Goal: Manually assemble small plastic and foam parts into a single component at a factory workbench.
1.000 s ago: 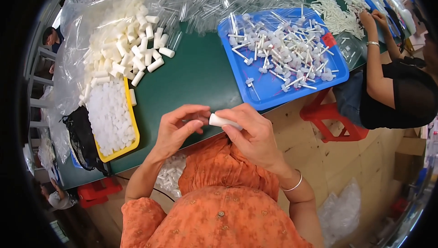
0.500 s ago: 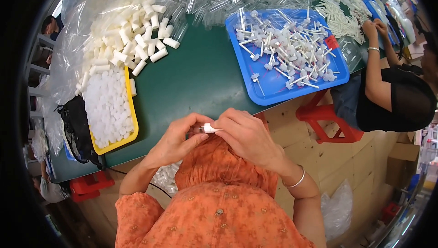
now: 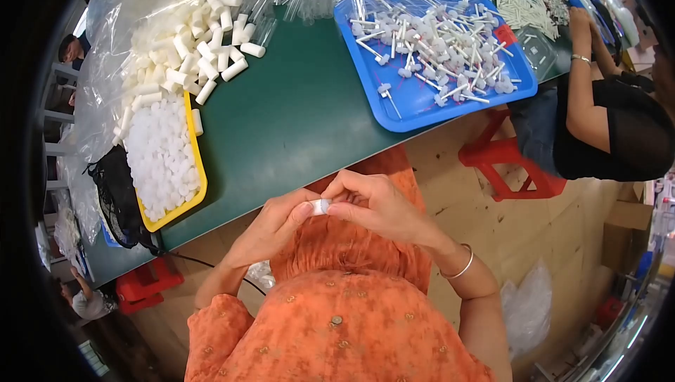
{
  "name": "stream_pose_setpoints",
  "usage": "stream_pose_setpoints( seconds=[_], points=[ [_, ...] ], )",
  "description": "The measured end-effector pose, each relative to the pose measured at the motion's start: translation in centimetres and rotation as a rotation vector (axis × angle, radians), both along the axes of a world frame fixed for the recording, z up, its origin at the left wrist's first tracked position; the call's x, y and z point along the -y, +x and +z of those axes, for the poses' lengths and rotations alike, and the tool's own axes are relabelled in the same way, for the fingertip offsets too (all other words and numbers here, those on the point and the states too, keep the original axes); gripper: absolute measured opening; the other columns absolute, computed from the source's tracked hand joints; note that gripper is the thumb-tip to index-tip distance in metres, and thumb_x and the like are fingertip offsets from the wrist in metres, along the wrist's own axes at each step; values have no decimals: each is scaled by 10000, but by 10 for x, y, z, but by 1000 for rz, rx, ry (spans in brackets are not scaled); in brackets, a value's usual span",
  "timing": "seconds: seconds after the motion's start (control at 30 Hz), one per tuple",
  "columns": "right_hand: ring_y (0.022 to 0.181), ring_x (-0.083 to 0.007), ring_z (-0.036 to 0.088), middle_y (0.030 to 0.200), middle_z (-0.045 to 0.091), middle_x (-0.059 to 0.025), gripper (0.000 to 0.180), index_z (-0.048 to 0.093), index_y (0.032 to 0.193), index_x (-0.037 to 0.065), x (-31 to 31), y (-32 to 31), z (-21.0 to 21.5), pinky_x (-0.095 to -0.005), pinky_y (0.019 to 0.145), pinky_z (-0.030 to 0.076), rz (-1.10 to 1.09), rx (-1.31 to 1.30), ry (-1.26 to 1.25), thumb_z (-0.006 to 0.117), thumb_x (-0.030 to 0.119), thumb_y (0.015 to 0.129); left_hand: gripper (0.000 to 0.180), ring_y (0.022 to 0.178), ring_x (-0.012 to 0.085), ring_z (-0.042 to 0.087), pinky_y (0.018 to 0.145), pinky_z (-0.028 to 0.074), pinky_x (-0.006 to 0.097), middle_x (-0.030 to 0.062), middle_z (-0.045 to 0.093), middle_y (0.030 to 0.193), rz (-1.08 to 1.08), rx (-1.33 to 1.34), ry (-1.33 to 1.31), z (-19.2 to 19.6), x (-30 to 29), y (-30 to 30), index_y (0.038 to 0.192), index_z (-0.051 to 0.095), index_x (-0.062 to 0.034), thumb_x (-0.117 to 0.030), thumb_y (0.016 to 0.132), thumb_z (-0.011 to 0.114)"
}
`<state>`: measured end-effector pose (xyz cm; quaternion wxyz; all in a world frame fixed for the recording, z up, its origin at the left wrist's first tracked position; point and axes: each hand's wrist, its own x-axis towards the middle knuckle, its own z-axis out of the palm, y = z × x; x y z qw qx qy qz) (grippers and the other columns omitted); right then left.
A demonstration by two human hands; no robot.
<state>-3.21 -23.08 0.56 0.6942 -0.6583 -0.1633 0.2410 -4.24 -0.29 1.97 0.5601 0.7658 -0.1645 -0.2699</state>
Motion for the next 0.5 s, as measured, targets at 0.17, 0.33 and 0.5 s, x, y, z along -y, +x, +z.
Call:
stream_pose_setpoints(
  seconds=[0.17, 0.33, 0.5],
  points=[
    [726, -83, 575, 828, 643, -40, 109, 609, 947, -13, 0, -8, -5, -257, 637, 474, -15, -51, 8, 666, 72, 912, 229, 787, 327, 608, 722, 471, 380, 161, 620, 894, 31, 224, 144, -15, 12, -16, 1104, 588, -4, -193, 1018, 490],
    [762, -64, 589, 898, 625, -28, 118, 590, 1018, -10, 2, -29, -25, -202, 650, 488, -138, 12, -119, 646, 18, 918, 235, 825, 224, 640, 766, 490, 341, 96, 669, 945, 106, -124, -33, -45, 15, -31, 1131, 595, -18, -205, 1028, 496],
    [805, -96, 605, 944, 615, -24, 194, 541, 1146, 8, -15, -66, -74, -239, 709, 529, -586, -192, 158, 589, 88, 976, 287, 1119, 161, 588, 915, 499, 311, 106, 602, 1273, 313, -517, -434, -63, 34, -21, 1192, 557, -10, -235, 1015, 546]
  ],
)
